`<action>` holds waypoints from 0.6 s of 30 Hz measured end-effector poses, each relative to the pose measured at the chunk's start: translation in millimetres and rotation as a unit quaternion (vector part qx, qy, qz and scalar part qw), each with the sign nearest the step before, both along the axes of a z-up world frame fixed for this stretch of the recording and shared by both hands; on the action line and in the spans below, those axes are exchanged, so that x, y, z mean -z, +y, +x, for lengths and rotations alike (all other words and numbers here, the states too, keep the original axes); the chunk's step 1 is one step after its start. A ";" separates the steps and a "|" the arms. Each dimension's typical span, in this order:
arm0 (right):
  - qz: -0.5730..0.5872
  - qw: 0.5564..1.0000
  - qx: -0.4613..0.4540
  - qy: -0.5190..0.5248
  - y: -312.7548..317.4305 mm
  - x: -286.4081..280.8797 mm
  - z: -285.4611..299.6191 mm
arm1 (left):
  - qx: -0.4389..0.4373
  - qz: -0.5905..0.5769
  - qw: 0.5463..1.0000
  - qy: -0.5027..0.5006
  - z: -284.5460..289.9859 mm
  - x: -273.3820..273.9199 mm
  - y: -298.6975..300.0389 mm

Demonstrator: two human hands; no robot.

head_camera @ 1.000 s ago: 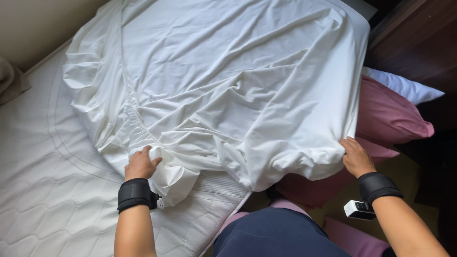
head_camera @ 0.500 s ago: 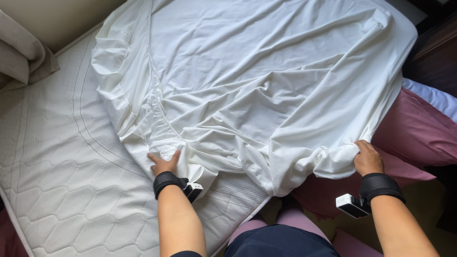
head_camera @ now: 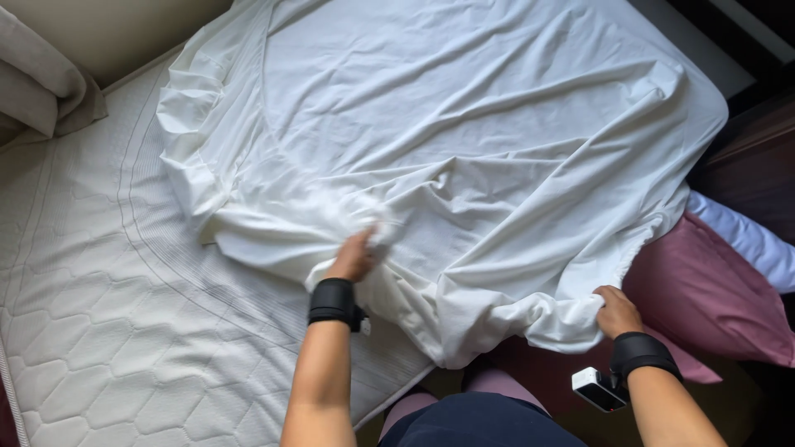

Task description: The person picks up a white pillow and places it on the bed, then picks up a pink pillow and places it on the bed. The person then removes a white fitted sheet from the mattress and places it on the floor.

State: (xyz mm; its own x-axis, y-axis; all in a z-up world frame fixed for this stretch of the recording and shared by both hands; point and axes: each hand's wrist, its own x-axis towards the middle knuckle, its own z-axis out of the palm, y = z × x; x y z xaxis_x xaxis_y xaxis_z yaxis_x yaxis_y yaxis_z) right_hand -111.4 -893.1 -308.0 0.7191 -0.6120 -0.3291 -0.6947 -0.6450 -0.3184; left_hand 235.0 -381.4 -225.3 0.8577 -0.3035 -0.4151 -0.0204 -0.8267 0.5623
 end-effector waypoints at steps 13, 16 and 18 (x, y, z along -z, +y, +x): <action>0.032 0.997 0.056 -0.037 -52.1 19.8 61.8 | 0.181 0.009 0.982 0.052 -58.0 -67.9 36.1; 0.046 0.991 0.104 -0.074 -52.4 30.5 59.1 | 0.013 0.186 0.978 0.089 -88.0 34.7 174.8; 0.053 0.983 0.143 -0.102 -51.0 32.6 58.4 | -0.042 0.269 0.959 0.081 -104.9 24.7 228.5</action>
State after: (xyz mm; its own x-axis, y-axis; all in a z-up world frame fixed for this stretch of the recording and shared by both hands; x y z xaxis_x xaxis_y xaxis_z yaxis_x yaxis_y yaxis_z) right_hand -53.0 -944.2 -340.6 0.5804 -0.7689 -0.2683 -0.7571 -0.3881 -0.5256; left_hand 130.1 -152.8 -250.0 0.7806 0.0603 -0.6221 0.1112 -0.9929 0.0432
